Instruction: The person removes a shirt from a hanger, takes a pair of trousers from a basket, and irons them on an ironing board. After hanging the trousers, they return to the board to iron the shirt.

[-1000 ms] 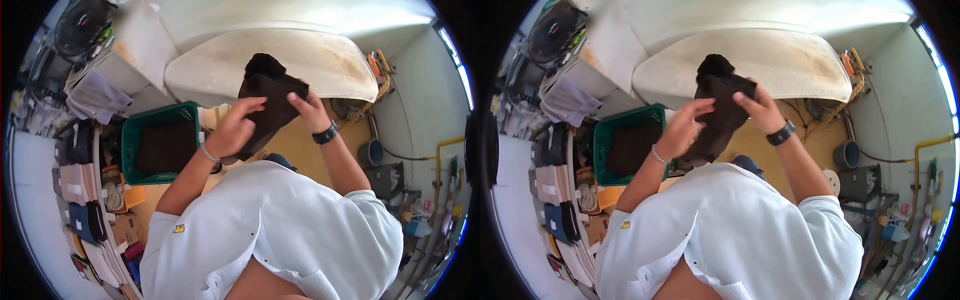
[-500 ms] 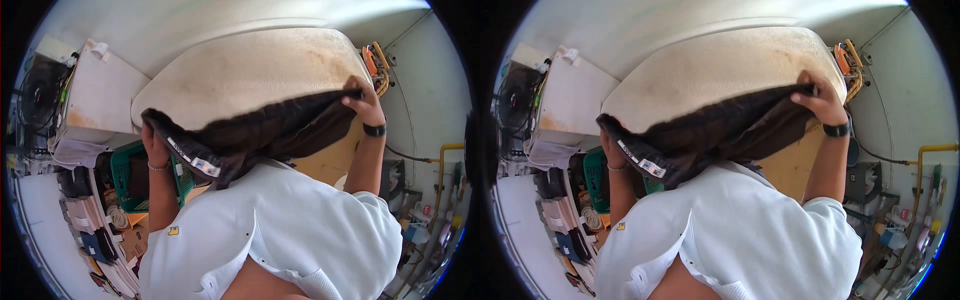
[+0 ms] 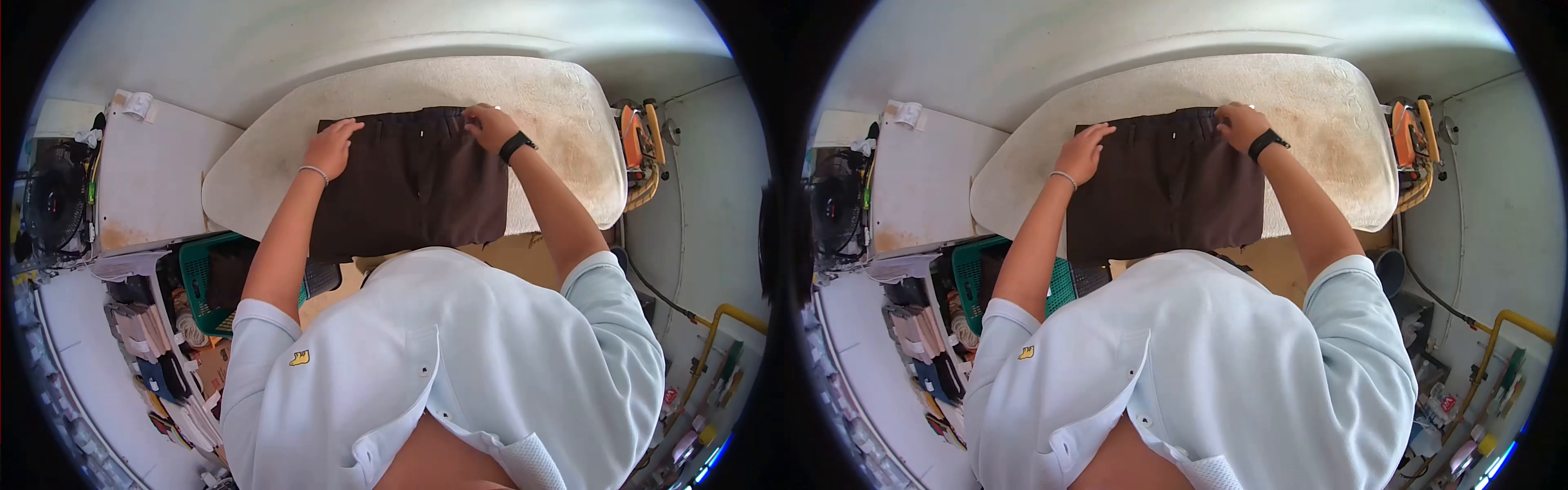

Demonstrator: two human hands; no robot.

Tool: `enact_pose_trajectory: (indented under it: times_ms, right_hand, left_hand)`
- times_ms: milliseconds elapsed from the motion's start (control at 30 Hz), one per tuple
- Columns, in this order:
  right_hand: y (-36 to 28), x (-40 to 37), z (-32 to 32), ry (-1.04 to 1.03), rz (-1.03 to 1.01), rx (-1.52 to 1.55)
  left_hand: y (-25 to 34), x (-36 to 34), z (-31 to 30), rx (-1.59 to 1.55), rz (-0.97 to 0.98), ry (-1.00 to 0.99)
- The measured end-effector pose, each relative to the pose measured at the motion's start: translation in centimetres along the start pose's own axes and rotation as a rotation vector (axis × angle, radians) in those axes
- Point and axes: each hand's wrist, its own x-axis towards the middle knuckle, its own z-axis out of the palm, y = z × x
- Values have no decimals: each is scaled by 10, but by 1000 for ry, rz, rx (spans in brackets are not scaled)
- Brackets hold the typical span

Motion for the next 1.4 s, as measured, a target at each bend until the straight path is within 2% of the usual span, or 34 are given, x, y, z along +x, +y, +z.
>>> enact_pose_trajectory:
  times_ms: [167, 233, 367, 433, 467, 533, 567, 633, 667, 733, 767, 833, 933, 967, 1167, 1400]
  right_hand:
    - [-9, 11, 20, 5, -17, -191]
    - [-22, 15, 5, -115, 72, -283]
    - [-22, 14, -9, -201, 50, -299]
    - [-19, 8, -10, -148, 63, -100]
    - [-20, 4, -13, -151, 63, -97]
    - [-28, -7, -21, -85, 101, 32]
    - [-35, -13, -25, -88, 99, 36]
    - [-59, -27, -31, 67, 198, 219]
    - [-74, -37, -33, 64, 200, 222]
    - [-107, -54, -36, 240, 117, 411]
    - [-121, -61, -36, 233, 121, 411]
    - [-145, -69, -36, 284, -27, 358]
    - [-163, -74, -36, 231, -68, 379]
    - [-165, -75, -35, 236, -91, 394]
    - [-168, -78, -34, 289, -137, 351]
    - [-176, -88, -41, 248, -158, 347]
  left_hand:
    - [-1, 35, 22, 85, -46, -77]
    - [6, 45, 12, 175, -123, -202]
    - [-7, 47, 4, 186, -19, -213]
    - [-15, 42, 3, 94, 107, -70]
    - [-12, 39, -2, 94, 105, -72]
    - [3, 26, -24, -116, -15, -65]
    - [13, 17, -32, -114, -19, -68]
    - [40, -6, -44, -183, -89, 151]
    - [60, -18, -52, -183, -92, 147]
    - [101, -39, -61, -369, -271, 208]
    - [114, -48, -56, -373, -275, 202]
    - [133, -59, -47, -540, -296, 287]
    - [147, -68, -37, -620, -256, 371]
    - [150, -69, -40, -606, -278, 325]
    - [160, -78, -48, -598, -214, 357]
    - [168, -83, -51, -572, -209, 372]
